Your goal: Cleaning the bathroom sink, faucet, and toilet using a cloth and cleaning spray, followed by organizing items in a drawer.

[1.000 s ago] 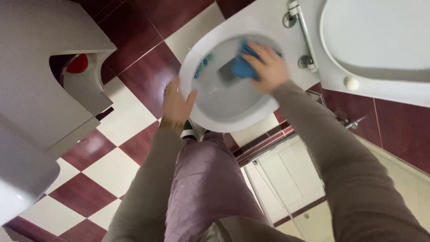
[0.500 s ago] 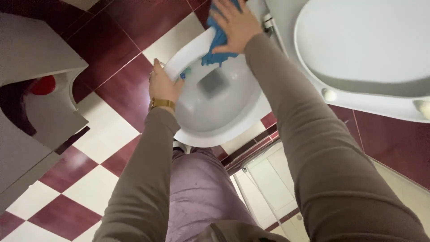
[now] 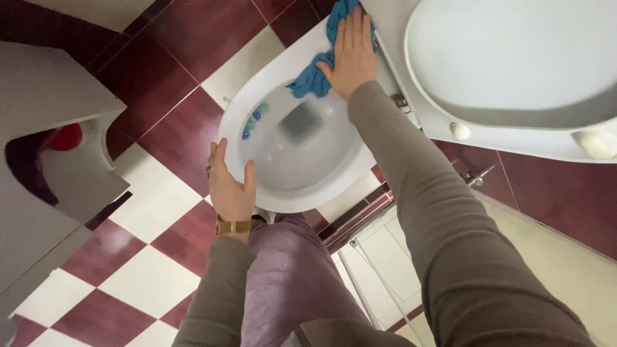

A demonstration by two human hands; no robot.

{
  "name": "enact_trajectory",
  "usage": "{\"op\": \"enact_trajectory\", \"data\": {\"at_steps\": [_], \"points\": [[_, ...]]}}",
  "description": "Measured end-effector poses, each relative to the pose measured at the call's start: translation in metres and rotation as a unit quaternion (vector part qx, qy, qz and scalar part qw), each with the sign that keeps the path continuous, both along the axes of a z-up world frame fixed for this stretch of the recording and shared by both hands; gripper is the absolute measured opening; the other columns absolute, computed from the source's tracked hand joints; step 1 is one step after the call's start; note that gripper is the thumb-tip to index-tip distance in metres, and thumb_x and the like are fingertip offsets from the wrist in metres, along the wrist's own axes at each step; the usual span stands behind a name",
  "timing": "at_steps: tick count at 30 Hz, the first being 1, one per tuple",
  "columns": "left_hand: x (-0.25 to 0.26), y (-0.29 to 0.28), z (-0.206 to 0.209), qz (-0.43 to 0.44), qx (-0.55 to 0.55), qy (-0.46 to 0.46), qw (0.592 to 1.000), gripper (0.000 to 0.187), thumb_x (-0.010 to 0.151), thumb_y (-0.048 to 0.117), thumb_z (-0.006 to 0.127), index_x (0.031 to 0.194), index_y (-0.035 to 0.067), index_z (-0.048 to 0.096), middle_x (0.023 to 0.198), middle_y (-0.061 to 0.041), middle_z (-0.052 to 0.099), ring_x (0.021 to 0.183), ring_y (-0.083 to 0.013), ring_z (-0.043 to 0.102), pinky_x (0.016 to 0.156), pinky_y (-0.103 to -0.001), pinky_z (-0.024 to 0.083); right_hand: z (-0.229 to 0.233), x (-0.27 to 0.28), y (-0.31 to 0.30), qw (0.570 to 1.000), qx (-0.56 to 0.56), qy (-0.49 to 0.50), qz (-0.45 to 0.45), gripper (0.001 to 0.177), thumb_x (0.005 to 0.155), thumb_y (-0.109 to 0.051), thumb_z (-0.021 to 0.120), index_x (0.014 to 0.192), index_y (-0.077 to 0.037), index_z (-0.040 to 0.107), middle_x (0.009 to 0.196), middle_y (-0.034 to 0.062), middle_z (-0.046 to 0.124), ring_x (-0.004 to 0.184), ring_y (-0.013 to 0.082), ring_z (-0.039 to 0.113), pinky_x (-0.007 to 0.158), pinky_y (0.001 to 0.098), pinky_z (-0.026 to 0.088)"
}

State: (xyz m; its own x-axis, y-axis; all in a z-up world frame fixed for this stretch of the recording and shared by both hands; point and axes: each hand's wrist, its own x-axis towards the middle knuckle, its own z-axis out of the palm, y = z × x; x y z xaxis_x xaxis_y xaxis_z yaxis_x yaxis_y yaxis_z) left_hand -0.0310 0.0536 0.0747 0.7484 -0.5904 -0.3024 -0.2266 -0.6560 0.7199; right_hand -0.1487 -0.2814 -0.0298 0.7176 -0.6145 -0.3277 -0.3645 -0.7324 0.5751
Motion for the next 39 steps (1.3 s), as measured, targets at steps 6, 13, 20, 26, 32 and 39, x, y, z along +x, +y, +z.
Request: {"op": "enact_trajectory", "data": {"at_steps": [6, 13, 20, 26, 32, 39], "points": [[-0.001, 0.023, 0.033, -0.018, -0.013, 0.036, 0.999, 0.055, 0.099, 0.03, 0.062, 0.148, 0.009, 0.047, 0.157, -0.023, 0.045, 0.147, -0.0354, 0.042, 0.103, -0.051, 0.051, 0.016, -0.034, 0.022, 0.986, 0.101, -0.13, 0.034, 0.092, 0.106, -0.065, 0.043, 0.162, 0.008, 0.033, 0.164, 0.0256, 0.035, 0.154, 0.0439, 0.017, 0.128, 0.0561, 0.011], [-0.015, 0.06, 0.035, -0.034, 0.028, 0.039, 0.998, 0.052, 0.098, 0.035, 0.06, 0.143, 0.01, 0.051, 0.15, -0.013, 0.056, 0.143, -0.0323, 0.049, 0.102, -0.051, 0.05, 0.033, -0.082, 0.046, 0.983, 0.11, -0.136, 0.058, 0.086, 0.098, -0.047, 0.069, 0.163, 0.0, 0.037, 0.17, 0.0159, 0.021, 0.153, 0.0407, 0.019, 0.12, 0.0534, 0.036], [-0.022, 0.074, 0.05, -0.016, 0.077, 0.106, 0.991, 0.062, 0.093, 0.033, 0.064, 0.148, 0.012, 0.043, 0.141, 0.003, 0.065, 0.06, -0.0193, 0.059, 0.06, -0.038, 0.052, 0.002, -0.095, 0.045, 0.96, 0.12, -0.2, -0.153, 0.088, 0.099, -0.047, 0.074, 0.158, 0.003, 0.033, 0.164, 0.022, 0.024, 0.147, 0.043, 0.029, 0.115, 0.0547, 0.041], [-0.042, 0.062, 0.045, -0.015, 0.101, 0.211, 0.972, 0.063, 0.093, 0.036, 0.06, 0.149, 0.014, 0.04, 0.135, 0.001, 0.068, 0.1, -0.0164, 0.069, 0.057, -0.033, 0.054, -0.003, -0.038, 0.042, 0.961, 0.07, -0.105, -0.247, 0.097, 0.098, -0.065, 0.061, 0.158, 0.005, 0.029, 0.161, 0.0287, 0.031, 0.146, 0.0486, 0.032, 0.117, 0.0587, 0.03], [-0.065, 0.046, 0.071, -0.048, 0.098, 0.218, 0.97, 0.061, 0.093, 0.036, 0.061, 0.146, 0.014, 0.042, 0.13, 0.002, 0.071, 0.045, -0.0149, 0.049, 0.048, -0.03, 0.047, 0.007, -0.077, 0.064, 0.963, 0.017, -0.065, -0.262, 0.094, 0.104, -0.071, 0.042, 0.155, 0.006, 0.032, 0.155, 0.0253, 0.041, 0.14, 0.0443, 0.038, 0.109, 0.0554, 0.04], [-0.064, 0.051, 0.084, -0.059, 0.099, 0.229, 0.966, 0.061, 0.092, 0.039, 0.061, 0.146, 0.015, 0.043, 0.129, 0.002, 0.07, 0.048, -0.0144, 0.053, 0.051, -0.031, 0.049, -0.015, -0.112, 0.08, 0.957, 0.024, -0.089, -0.277, 0.077, 0.102, -0.055, 0.047, 0.153, 0.001, 0.042, 0.154, 0.0237, 0.044, 0.137, 0.0438, 0.04, 0.109, 0.0592, 0.037]]}}
